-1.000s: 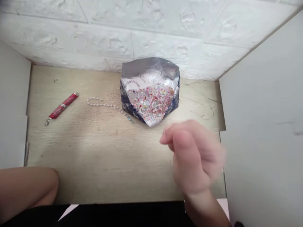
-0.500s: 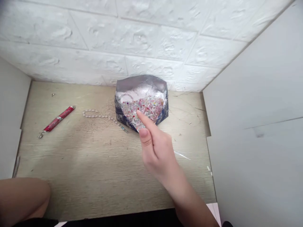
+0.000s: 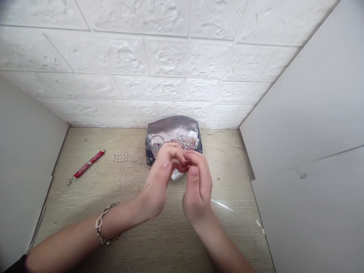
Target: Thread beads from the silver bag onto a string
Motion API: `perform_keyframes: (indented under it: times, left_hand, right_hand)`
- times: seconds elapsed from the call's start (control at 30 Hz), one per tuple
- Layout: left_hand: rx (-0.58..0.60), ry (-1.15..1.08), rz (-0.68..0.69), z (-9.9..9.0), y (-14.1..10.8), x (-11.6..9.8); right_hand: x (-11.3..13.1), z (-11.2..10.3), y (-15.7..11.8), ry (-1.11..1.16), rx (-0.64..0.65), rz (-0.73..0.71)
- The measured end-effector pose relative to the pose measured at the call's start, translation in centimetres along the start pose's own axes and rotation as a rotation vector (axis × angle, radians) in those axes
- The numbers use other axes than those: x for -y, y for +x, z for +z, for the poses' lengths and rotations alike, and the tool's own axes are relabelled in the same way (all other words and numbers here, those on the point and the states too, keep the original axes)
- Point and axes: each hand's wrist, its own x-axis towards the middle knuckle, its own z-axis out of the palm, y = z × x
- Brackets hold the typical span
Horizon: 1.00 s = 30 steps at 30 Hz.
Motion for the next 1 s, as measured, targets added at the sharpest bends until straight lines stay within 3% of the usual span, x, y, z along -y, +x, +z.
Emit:
perform_keyframes:
  times: [0.1,0.2,0.33,0.5,0.7,0.8,0.9,1.0]
  left_hand:
    - [0.010,-0.125,-0.176,1.0,0.4,1.3]
    - [0.059,-0.267,-0.358,1.1,1.0,2.3]
    - [0.239,-0.248,-0.526,0.1,2.1,2.8]
    - [0.530,0.085,-0.464,-2.5,3.6,2.0]
    - [0.655,0.394,-0.383,-6.4,5.1,0.5]
    - [0.724,0.536,-0.407,-8.3,5.5,-0.2]
    - [0.820,0.611,-0.457,-9.8,5.8,-1.0]
    - [0.831,0.651,-0.473,-10.9,5.9,-1.6]
  right_hand:
    - [-0.7,0.1,0.4,-0.127,-0.013,0.045]
    - [-0.8,0.0,0.6,-0.210,0.053,0.116]
    - [-1.2,-0.4,0.4,-0.153,0.141,0.185]
    - [-1.9,-0.9,0.7,-0.115,0.147,0.225]
    - [-1.6,-0.5,1.2,-0.214,0.151,0.276]
    - [-1.7,-0.4,1.3,-0.263,0.194,0.292]
    - [-1.9,-0.4,1.3,-0.344,0.173,0.219]
    - [-1.9,-0.5,1.4,-0.388,0.074,0.133]
